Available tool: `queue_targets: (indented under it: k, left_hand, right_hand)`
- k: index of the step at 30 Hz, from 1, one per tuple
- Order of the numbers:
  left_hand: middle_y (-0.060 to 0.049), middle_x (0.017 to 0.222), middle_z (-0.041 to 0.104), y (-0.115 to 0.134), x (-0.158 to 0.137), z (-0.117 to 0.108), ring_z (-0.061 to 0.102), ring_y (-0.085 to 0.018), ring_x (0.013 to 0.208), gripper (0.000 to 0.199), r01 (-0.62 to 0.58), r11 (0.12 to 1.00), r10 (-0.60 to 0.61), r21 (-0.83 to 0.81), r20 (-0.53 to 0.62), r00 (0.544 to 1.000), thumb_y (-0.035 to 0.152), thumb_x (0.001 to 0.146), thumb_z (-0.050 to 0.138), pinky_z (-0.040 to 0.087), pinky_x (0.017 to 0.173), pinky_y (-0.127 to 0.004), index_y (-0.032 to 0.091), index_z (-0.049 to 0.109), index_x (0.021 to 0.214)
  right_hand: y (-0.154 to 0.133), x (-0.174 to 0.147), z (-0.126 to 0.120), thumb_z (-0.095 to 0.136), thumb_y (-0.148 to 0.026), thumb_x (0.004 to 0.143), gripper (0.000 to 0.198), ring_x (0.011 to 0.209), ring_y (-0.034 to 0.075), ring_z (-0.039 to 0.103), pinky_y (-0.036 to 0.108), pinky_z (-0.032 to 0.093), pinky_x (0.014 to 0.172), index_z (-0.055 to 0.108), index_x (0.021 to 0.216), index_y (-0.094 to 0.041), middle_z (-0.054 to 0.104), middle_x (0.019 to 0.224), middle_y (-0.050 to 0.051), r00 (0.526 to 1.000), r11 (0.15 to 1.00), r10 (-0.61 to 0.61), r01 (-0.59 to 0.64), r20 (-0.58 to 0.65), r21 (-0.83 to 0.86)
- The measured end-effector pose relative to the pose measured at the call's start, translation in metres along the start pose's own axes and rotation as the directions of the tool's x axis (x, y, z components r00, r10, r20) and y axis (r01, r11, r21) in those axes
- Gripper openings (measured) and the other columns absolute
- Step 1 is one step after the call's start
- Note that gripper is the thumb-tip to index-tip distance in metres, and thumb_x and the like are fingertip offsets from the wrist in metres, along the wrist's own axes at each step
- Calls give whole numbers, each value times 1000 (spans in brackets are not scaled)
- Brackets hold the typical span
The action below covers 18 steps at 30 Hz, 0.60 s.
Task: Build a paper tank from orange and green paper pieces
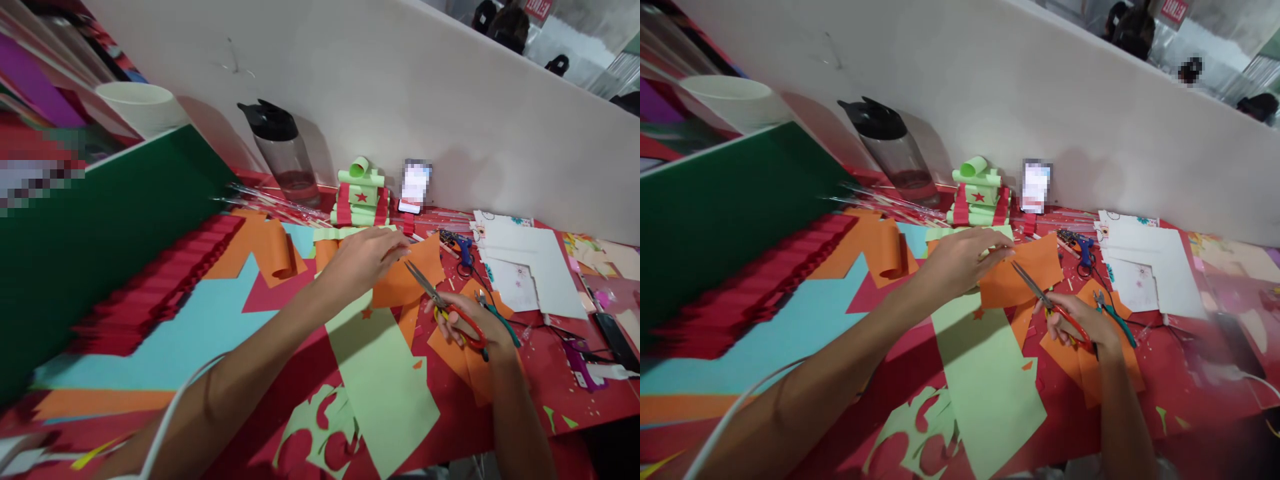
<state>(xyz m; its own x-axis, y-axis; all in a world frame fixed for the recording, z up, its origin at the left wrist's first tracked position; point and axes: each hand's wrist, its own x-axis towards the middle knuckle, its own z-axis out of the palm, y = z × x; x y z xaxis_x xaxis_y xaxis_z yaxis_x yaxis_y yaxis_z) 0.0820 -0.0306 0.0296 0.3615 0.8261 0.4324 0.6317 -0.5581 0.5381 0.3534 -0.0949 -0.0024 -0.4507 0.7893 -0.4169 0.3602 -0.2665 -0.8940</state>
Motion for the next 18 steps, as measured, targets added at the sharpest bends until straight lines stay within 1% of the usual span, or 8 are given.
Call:
queue_targets:
  k: [3, 6, 8, 10, 12, 14, 16, 18]
  left_hand:
    - [-7, 96, 77, -1, 0, 1, 68, -24, 91, 26, 3, 999, -4, 36, 33, 999, 33, 101, 50, 42, 69, -29, 22, 73, 97]
    - [-8, 96, 75, 1, -3, 1, 68, -24, 89, 26, 17, 999, -19, 46, 52, 998, 26, 100, 47, 42, 67, -28, 23, 73, 99]
    - [-8, 93, 73, 4, -6, 1, 67, -23, 82, 25, 44, 995, -48, 85, 51, 998, 23, 98, 47, 40, 62, -28, 23, 72, 102]
    - [-8, 91, 71, 7, -8, 2, 66, -22, 73, 24, 56, 984, -69, 169, 70, 995, 21, 98, 47, 35, 57, -29, 23, 70, 103]
    - [-9, 93, 70, 9, -8, 2, 63, -20, 66, 24, 45, 961, -80, 272, 118, 990, 20, 99, 45, 29, 53, -30, 22, 69, 103]
    - [-9, 97, 70, 10, -6, 1, 62, -19, 64, 26, 31, 941, -94, 336, 174, 980, 19, 101, 41, 25, 52, -31, 20, 67, 103]
    - [-9, 101, 71, 10, -3, 1, 63, -19, 68, 27, 39, 942, -113, 333, 208, 972, 22, 104, 38, 27, 53, -31, 20, 65, 104]
    - [-7, 97, 72, 9, 0, 0, 63, -20, 70, 27, 73, 957, -138, 282, 218, 966, 24, 105, 36, 31, 57, -31, 21, 64, 104]
  right_hand:
    - [-5, 2, 2, 49, -36, 80, 32, 45, 12, 47, 21, 37, 41, 63, 105, -21, 57, 62, -2, 995, 994, 2, -13, 99, 109]
    - [-5, 4, 2, 50, -35, 81, 32, 45, 11, 47, 21, 38, 42, 62, 107, -20, 59, 63, -2, 997, 997, 27, -33, 78, 71]
    - [-3, 5, 2, 49, -37, 85, 31, 46, 11, 47, 22, 39, 44, 62, 107, -20, 59, 63, -2, 996, 998, 30, -34, 80, 45]
    - [0, 6, 2, 50, -39, 87, 31, 46, 11, 48, 22, 40, 45, 61, 108, -20, 60, 63, -2, 996, 999, 23, -25, 86, 30]
    - [4, 7, 0, 52, -39, 88, 30, 47, 11, 48, 21, 40, 44, 60, 108, -19, 60, 64, -2, 998, 999, 16, -18, 67, 26]
    - [8, 9, -1, 53, -39, 88, 30, 46, 12, 47, 22, 40, 43, 60, 110, -19, 61, 64, -1, 998, 999, 18, -21, 60, 45]
    - [10, 10, -2, 54, -39, 87, 32, 44, 12, 46, 22, 39, 41, 59, 112, -19, 61, 63, -2, 996, 997, 27, -33, 85, 66]
    - [9, 10, -3, 57, -39, 86, 34, 44, 12, 46, 22, 39, 40, 58, 114, -20, 61, 64, -3, 995, 998, 23, -29, 99, 57]
